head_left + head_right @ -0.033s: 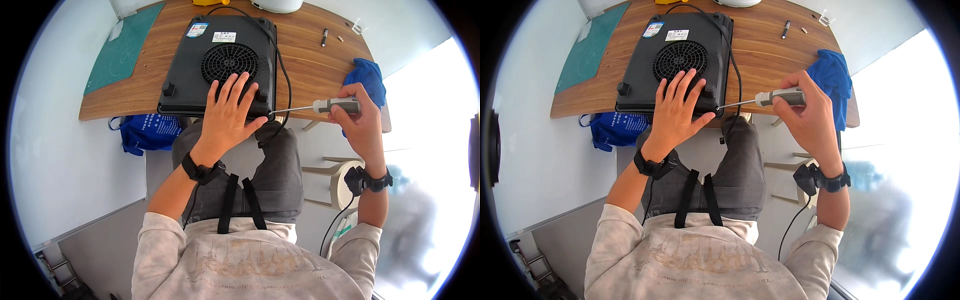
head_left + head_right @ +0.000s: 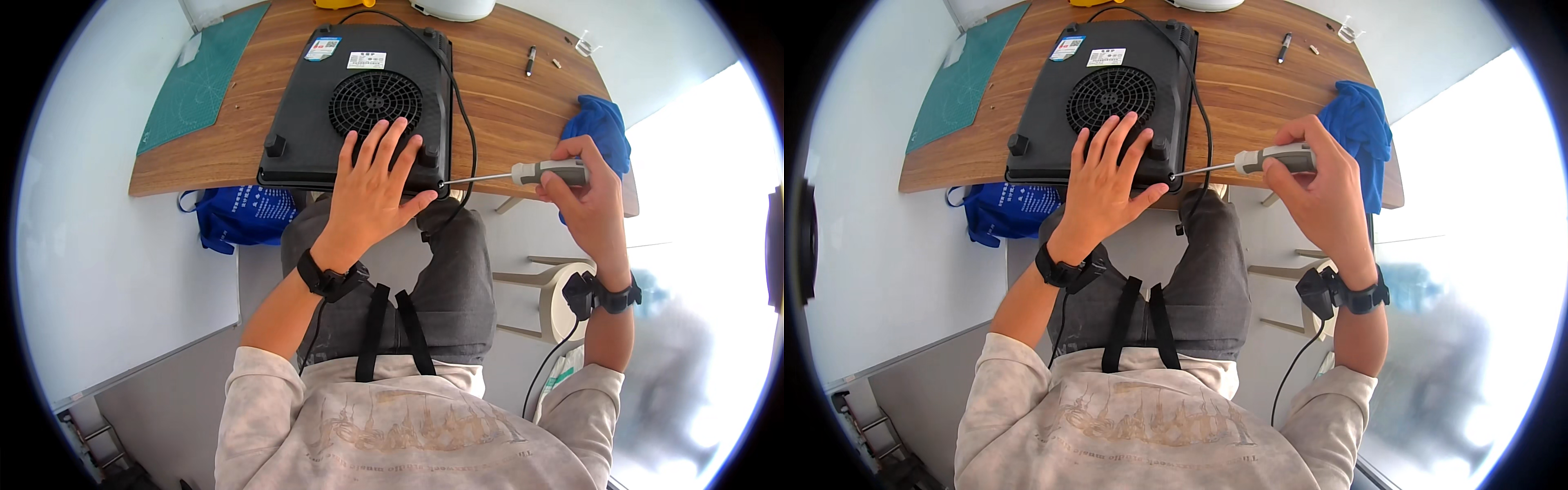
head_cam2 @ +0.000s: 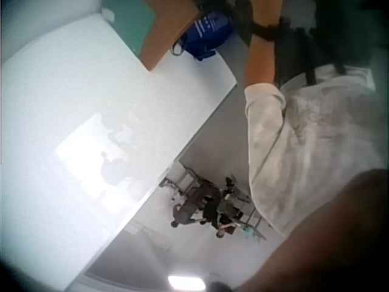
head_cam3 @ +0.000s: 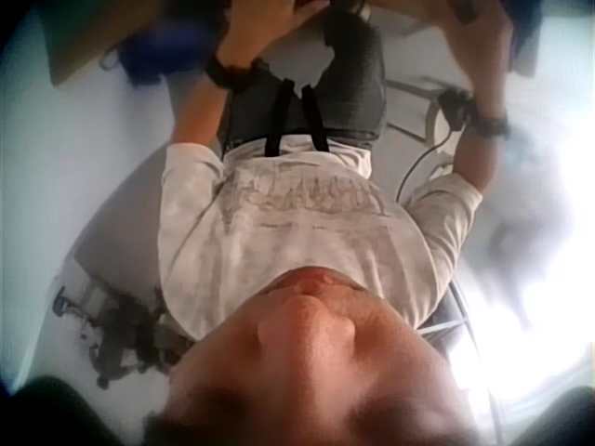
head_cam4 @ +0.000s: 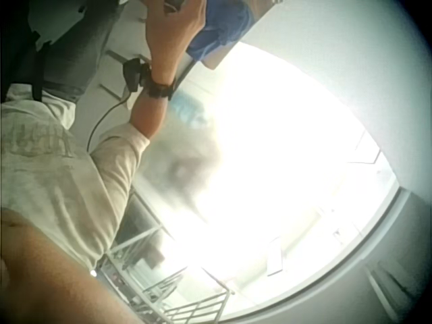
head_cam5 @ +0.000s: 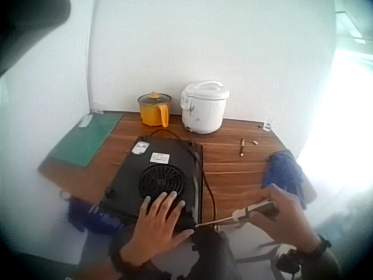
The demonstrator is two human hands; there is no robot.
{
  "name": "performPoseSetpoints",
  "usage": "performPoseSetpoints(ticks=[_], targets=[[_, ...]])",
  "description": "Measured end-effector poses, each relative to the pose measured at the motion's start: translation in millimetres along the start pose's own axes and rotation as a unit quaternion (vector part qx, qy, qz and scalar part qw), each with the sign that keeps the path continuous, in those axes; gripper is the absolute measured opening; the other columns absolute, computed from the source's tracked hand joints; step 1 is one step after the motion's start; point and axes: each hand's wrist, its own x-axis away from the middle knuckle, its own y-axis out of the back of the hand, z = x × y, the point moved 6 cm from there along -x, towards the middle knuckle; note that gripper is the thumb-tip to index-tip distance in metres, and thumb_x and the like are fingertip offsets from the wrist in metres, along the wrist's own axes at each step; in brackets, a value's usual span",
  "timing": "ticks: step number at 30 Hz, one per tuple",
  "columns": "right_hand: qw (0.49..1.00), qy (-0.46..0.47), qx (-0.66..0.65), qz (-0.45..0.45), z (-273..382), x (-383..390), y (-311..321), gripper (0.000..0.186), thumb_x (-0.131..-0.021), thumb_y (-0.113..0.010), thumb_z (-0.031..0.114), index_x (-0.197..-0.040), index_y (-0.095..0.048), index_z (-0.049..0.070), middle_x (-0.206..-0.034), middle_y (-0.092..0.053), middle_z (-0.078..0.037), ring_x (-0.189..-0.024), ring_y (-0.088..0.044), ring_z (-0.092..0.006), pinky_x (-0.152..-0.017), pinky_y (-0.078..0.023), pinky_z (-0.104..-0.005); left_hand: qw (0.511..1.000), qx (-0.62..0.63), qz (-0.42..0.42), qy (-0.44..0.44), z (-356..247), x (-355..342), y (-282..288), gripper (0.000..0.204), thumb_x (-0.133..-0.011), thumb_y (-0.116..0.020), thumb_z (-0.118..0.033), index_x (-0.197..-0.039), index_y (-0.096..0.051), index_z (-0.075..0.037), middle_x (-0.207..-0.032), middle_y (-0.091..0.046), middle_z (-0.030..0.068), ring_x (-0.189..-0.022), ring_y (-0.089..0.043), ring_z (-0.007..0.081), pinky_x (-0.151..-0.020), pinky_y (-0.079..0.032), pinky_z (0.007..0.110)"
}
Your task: The person places a black induction cooktop on a wooden table, flips it over, and uses a screwdriver to remove several screws from the underside. They then reinsert the screws and tighten them, completing the disassembly and reassembly of the cooktop's base.
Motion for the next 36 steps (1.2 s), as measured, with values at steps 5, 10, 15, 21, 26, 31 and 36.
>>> performPoseSetpoints(ticks=[5,10,15,21,26,31,36], targets=[[0.998,0.028,0.049,0.019,14.3,0.7,-3.7,0.020,-0.087,-0.069,0.004,-0.102,-0.057,0.000,-0.095,-0.062,-0.008,-0.080,-0.065,-0.0139,-0.071,-0.059,-0.0265,1.000,0.005,-0.007,0.002,-0.9,-0.6,1.3,0.068,-0.088,-0.062,-0.060,-0.136,-0.057,-0.012,-0.151,-0.043,0.0102,-0.139,-0.040,0.0301,-0.114,-0.029,0.056],[0.985,0.115,0.127,0.009,41.2,4.1,-8.3,0.021,-0.087,-0.071,0.006,-0.103,-0.057,0.000,-0.096,-0.063,-0.010,-0.080,-0.068,-0.0189,-0.070,-0.060,-0.0279,1.000,0.010,-0.010,0.004,0.1,-0.2,-0.1,0.065,-0.088,-0.063,-0.057,-0.135,-0.058,-0.012,-0.151,-0.044,0.0102,-0.139,-0.040,0.0300,-0.114,-0.029,0.056],[0.980,0.119,0.158,0.022,59.8,8.4,-15.9,0.024,-0.087,-0.069,0.004,-0.106,-0.056,0.001,-0.100,-0.061,-0.012,-0.077,-0.067,-0.0209,-0.068,-0.059,-0.0285,1.000,0.010,-0.009,0.009,0.0,0.3,-0.5,0.063,-0.088,-0.063,-0.056,-0.134,-0.058,-0.012,-0.151,-0.044,0.0099,-0.139,-0.041,0.0298,-0.114,-0.029,0.056],[0.978,0.179,0.096,0.042,76.6,7.2,-24.2,0.028,-0.085,-0.065,-0.001,-0.111,-0.054,0.000,-0.105,-0.060,-0.011,-0.075,-0.067,-0.0206,-0.067,-0.059,-0.0289,1.000,0.013,-0.013,0.011,-0.6,-0.4,-0.4,0.063,-0.087,-0.064,-0.055,-0.134,-0.059,-0.013,-0.151,-0.044,0.0096,-0.139,-0.041,0.0293,-0.114,-0.030,0.055],[0.972,0.209,0.103,0.027,86.5,3.6,-25.2,0.025,-0.086,-0.067,-0.003,-0.111,-0.061,0.000,-0.099,-0.063,-0.009,-0.073,-0.067,-0.0198,-0.067,-0.059,-0.0283,1.000,0.016,-0.019,0.013,0.1,0.0,-0.5,0.063,-0.087,-0.064,-0.055,-0.133,-0.058,-0.012,-0.151,-0.044,0.0092,-0.139,-0.041,0.0289,-0.115,-0.030,0.055],[0.961,0.234,0.145,0.030,87.6,-0.2,-19.0,0.027,-0.085,-0.077,0.010,-0.107,-0.065,0.001,-0.090,-0.064,-0.009,-0.064,-0.066,-0.0190,-0.059,-0.055,-0.0276,1.000,0.015,-0.020,0.016,0.1,0.3,1.1,0.064,-0.086,-0.065,-0.054,-0.134,-0.058,-0.012,-0.150,-0.044,0.0096,-0.138,-0.041,0.0286,-0.114,-0.030,0.055],[0.930,0.232,0.285,0.019,91.2,-5.9,-26.1,0.035,-0.085,-0.079,0.031,-0.096,-0.062,0.002,-0.078,-0.063,-0.010,-0.058,-0.062,-0.0205,-0.050,-0.046,-0.0297,1.000,0.019,-0.018,0.018,-0.3,0.7,1.1,0.064,-0.085,-0.067,-0.053,-0.134,-0.057,-0.012,-0.150,-0.045,0.0097,-0.138,-0.042,0.0285,-0.114,-0.029,0.054]])
